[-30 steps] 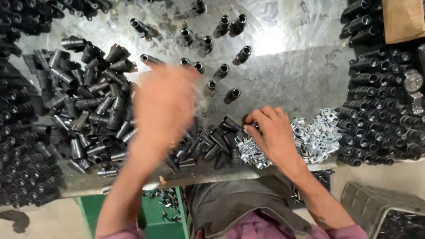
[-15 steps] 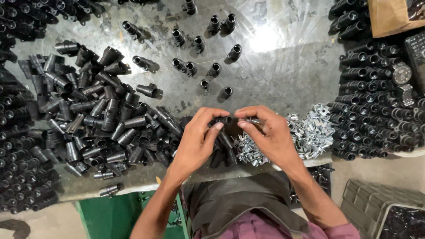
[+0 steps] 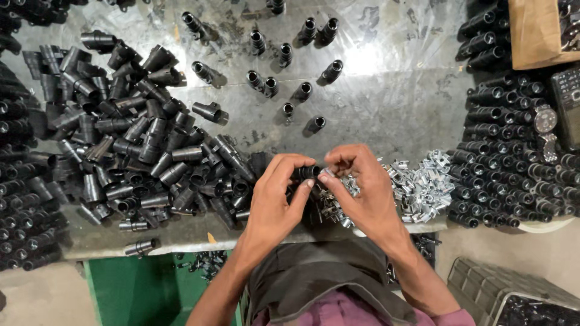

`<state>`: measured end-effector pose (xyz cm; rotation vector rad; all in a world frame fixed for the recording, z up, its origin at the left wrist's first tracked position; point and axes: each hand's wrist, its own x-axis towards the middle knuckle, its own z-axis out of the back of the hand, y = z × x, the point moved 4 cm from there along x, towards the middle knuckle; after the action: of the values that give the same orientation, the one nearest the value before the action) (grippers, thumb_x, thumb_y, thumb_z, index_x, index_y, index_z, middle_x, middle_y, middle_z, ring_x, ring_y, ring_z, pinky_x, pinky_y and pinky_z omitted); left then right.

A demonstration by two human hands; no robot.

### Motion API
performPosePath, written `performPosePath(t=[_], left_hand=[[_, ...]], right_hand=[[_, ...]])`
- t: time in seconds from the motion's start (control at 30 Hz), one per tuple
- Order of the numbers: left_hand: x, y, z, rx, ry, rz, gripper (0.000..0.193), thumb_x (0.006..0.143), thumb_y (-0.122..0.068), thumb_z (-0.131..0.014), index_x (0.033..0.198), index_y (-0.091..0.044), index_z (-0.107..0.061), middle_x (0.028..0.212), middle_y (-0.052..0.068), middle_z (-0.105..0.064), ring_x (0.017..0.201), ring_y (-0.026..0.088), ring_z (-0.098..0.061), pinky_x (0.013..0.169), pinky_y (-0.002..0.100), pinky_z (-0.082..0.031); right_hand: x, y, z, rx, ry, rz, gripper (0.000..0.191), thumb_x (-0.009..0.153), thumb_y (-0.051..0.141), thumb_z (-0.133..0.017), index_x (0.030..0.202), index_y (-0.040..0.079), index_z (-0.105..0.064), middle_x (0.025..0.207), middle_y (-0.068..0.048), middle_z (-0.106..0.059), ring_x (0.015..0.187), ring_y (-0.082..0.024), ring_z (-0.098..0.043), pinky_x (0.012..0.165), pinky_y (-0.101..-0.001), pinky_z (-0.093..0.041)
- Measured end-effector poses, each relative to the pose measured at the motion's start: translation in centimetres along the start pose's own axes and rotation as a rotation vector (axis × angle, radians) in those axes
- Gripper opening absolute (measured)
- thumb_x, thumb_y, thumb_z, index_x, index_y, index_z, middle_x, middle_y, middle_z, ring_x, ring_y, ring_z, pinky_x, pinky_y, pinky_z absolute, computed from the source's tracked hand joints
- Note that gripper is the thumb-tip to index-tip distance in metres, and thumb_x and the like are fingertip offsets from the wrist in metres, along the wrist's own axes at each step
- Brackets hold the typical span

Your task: The person repeatedly picks up small black cylindrical metal parts and silver metal clips from piles on a metal workbench. They insert the clips into the cylinders by hand and place the assembled units into a separate area on the table. The process is continuous and repetitive throughout the clip.

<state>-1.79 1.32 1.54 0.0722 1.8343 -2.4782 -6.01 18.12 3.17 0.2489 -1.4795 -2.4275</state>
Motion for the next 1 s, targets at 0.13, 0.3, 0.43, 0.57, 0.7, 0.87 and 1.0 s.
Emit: performPosePath(t=[0.13,0.3,0.43,0.57,0.7,0.87,1.0], left_hand=[[-0.1,0.0,0.2,0.005,-0.026,-0.018,0.032,0.091,-0.001,-0.068,0.122,-0.005,-0.063,0.124,0.01,-0.066,0.11,0.026,-0.069,0.084,0.035,-0.057],[-0.8,0.4,0.0,-0.034,-0.006,-0.015,0.033,0.089,0.001,-0.07,0.121,-0.005,-0.064,0.125,0.012,-0.061,0.108,0.027,-0.068,0.081,0.035,-0.059],[-1.1,-0.2,1.0,-0.061,-0.019,0.135,0.029,0.087,-0.008,-0.075,0.115,-0.009,-0.065,0.12,0.009,-0.061,0.106,0.025,-0.069,0.082,0.034,-0.062],[1.6,-1.2,4.8,0.367,-0.217,-0.211,0.028,0.087,-0.012,-0.08,0.113,-0.012,-0.07,0.112,0.007,-0.071,0.111,0.033,-0.059,0.103,0.045,-0.042],[6.4,2.4,7.1,0.576,-0.137,-0.203,0.037,0.085,-0.013,-0.083,0.119,-0.012,-0.07,0.107,0.007,-0.07,0.108,0.033,-0.054,0.102,0.046,-0.039],[6.7,4.7,9.4,0.935,-0.076,-0.214,0.053,0.076,-0.013,-0.082,0.124,-0.003,-0.062,0.115,0.014,-0.063,0.103,0.038,-0.054,0.087,0.052,-0.037],[7.3,4.8,10.6,1.131,-0.087,-0.256,0.033,0.088,-0.001,-0.075,0.119,-0.009,-0.065,0.114,0.013,-0.06,0.102,0.036,-0.055,0.087,0.047,-0.045]], right_hand=[[-0.1,0.8,-0.4,-0.047,0.005,0.068,0.021,0.09,-0.003,-0.073,0.108,0.006,-0.073,0.105,-0.009,-0.073,0.094,-0.017,-0.074,0.08,-0.0277,-0.059],[-0.5,1.7,-1.0,-0.143,0.019,0.114,0.028,0.085,-0.002,-0.077,0.111,0.009,-0.077,0.101,-0.009,-0.072,0.089,-0.017,-0.071,0.073,-0.0277,-0.057],[-1.1,0.2,-1.2,0.299,0.2,-0.061,0.026,0.094,0.01,-0.065,0.119,0.012,-0.071,0.111,-0.007,-0.065,0.096,-0.019,-0.067,0.084,-0.0288,-0.056],[-1.0,-1.9,-0.3,-0.243,0.124,-0.05,0.02,0.097,0.019,-0.07,0.115,0.01,-0.071,0.101,-0.008,-0.067,0.094,-0.025,-0.063,0.08,-0.0341,-0.053],[-0.4,-3.7,-1.0,-0.546,0.147,0.024,0.023,0.084,0.016,-0.076,0.105,0.007,-0.071,0.094,-0.008,-0.066,0.091,-0.033,-0.055,0.081,-0.0445,-0.045],[0.1,-4.0,-1.1,-0.505,0.069,0.088,0.017,0.089,0.01,-0.076,0.105,0.008,-0.073,0.093,-0.011,-0.062,0.09,-0.033,-0.055,0.082,-0.0434,-0.047],[0.2,-4.0,-0.8,-0.191,0.054,-0.068,0.018,0.092,0.006,-0.072,0.11,0.006,-0.072,0.103,-0.009,-0.065,0.087,-0.022,-0.066,0.076,-0.0327,-0.054]])
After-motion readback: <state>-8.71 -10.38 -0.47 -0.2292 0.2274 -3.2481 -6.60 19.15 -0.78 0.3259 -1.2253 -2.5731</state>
